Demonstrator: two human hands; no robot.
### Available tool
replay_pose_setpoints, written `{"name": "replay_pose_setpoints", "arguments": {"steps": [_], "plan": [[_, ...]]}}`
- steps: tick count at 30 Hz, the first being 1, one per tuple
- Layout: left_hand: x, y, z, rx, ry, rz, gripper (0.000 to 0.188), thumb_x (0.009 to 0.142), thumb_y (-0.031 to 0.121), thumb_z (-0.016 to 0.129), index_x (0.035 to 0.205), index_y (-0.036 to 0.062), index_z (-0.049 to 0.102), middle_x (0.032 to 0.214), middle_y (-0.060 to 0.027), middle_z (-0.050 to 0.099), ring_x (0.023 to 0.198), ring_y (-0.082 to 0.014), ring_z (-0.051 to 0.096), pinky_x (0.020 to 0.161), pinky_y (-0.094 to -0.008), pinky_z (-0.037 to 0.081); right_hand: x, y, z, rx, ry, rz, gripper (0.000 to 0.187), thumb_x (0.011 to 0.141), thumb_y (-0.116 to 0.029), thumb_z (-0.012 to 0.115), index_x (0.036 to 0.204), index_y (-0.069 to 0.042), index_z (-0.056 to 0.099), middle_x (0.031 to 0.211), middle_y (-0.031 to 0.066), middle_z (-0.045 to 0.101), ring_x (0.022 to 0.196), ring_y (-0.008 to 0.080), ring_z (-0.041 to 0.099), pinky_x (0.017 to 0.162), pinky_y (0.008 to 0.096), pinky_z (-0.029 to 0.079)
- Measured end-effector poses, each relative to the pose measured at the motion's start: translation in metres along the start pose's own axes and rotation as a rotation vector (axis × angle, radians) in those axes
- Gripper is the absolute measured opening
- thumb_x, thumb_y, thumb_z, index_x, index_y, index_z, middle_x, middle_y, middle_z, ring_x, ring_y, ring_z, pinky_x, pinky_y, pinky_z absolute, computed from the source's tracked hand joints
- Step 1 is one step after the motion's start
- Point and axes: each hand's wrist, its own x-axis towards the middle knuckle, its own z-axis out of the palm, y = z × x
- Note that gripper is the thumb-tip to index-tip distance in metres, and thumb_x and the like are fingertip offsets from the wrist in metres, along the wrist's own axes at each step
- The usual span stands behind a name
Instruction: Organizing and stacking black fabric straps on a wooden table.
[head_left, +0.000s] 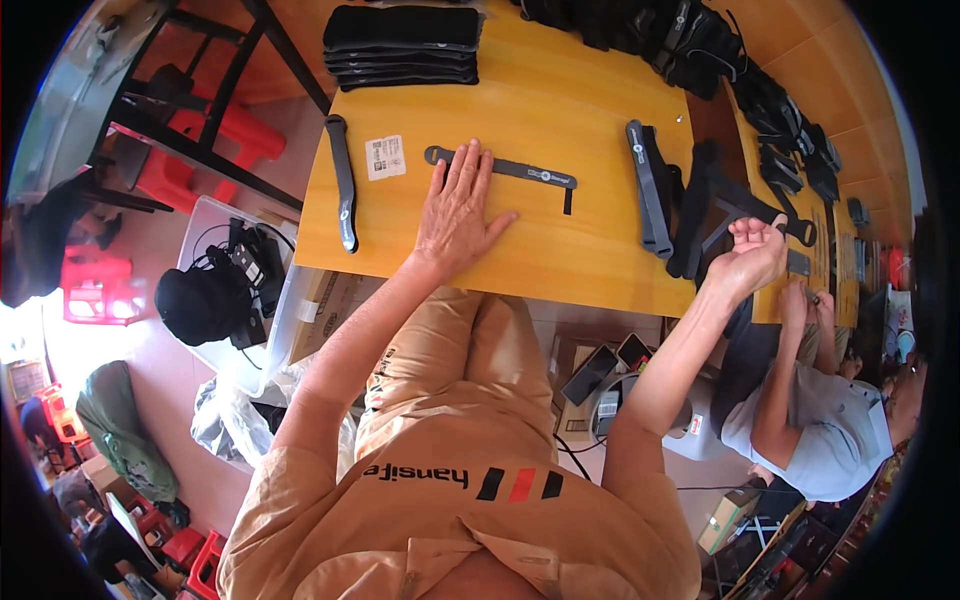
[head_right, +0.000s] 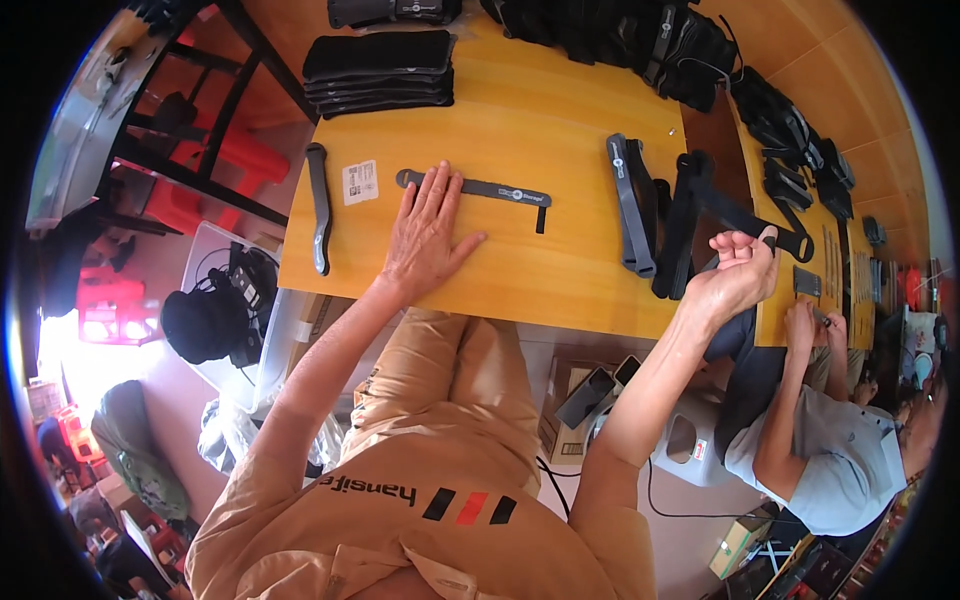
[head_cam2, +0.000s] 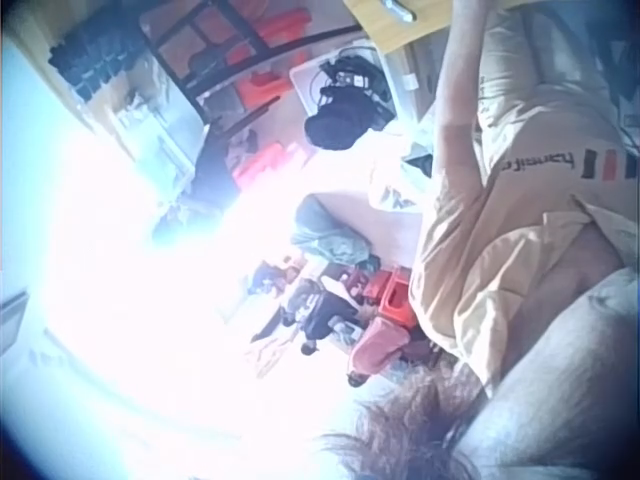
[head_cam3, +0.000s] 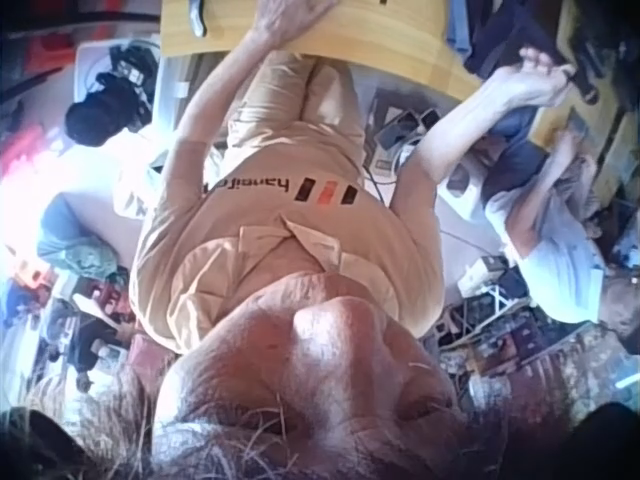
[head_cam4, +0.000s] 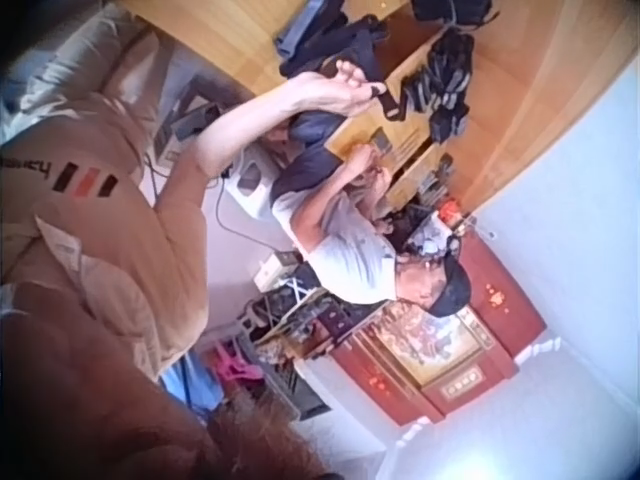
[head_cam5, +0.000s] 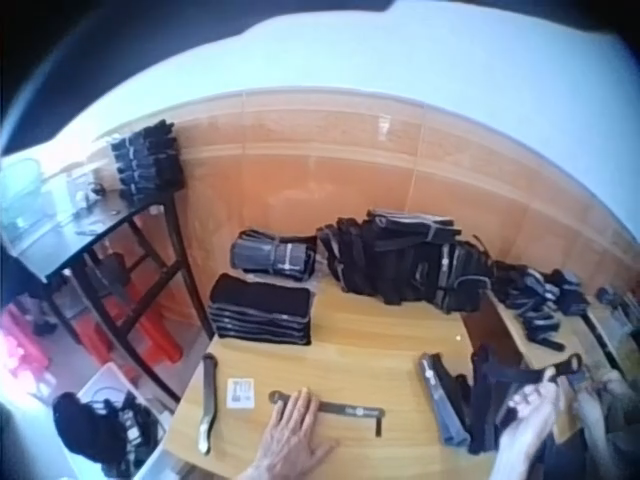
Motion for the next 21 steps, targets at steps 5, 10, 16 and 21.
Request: {"name": "replay_pose_setpoints", "arguments": {"steps": [5,10,16,21], "plan": [[0.001,0.004,-0.001,0.008,-0.005,0.005,0.078,0.085,0.046,0.053,0.139,-0.0044,0.025,0.147,-0.0199,0.022,0.137,-0.0319,0.02,0.11,-0.045,0.017,-0.009,0.027,-0.013,0.117,-0.298,0.141,0.018,0.085,-0.011,0.051,0.096,0.003,0.056,0.063,0.0069,0.057,0.053,0.0165,0.056,0.054,0.03,0.05],[0.007,0.023,-0.011,-0.132,0.281,0.0,0.066,0.08,0.028,0.065,0.13,-0.0037,0.039,0.138,-0.0222,0.034,0.128,-0.0377,0.033,0.105,-0.0443,0.028,0.001,0.047,0.007,0.023,-0.539,0.227,0.017,0.089,-0.019,0.056,0.091,-0.002,0.06,0.067,0.0059,0.06,0.058,0.0147,0.06,0.055,0.0278,0.054],[0.057,0.143,0.011,-0.484,0.123,0.466,0.043,0.074,0.019,0.068,0.11,-0.003,0.056,0.113,-0.0169,0.055,0.11,-0.0317,0.051,0.09,-0.0398,0.045,0.038,0.0,0.025,-0.317,-0.676,0.235,0.023,0.087,-0.024,0.059,0.076,-0.004,0.058,0.066,0.004,0.058,0.058,0.0118,0.058,0.051,0.0227,0.048],[0.093,0.206,0.049,-0.365,-0.062,0.727,0.058,0.08,0.036,0.062,0.123,-0.0012,0.049,0.129,-0.0142,0.046,0.124,-0.0274,0.039,0.103,-0.0392,0.033,0.07,-0.023,0.031,-0.527,-0.798,0.132,0.025,0.088,-0.026,0.06,0.078,-0.003,0.061,0.066,0.0031,0.058,0.058,0.0093,0.057,0.05,0.0203,0.045]]}}
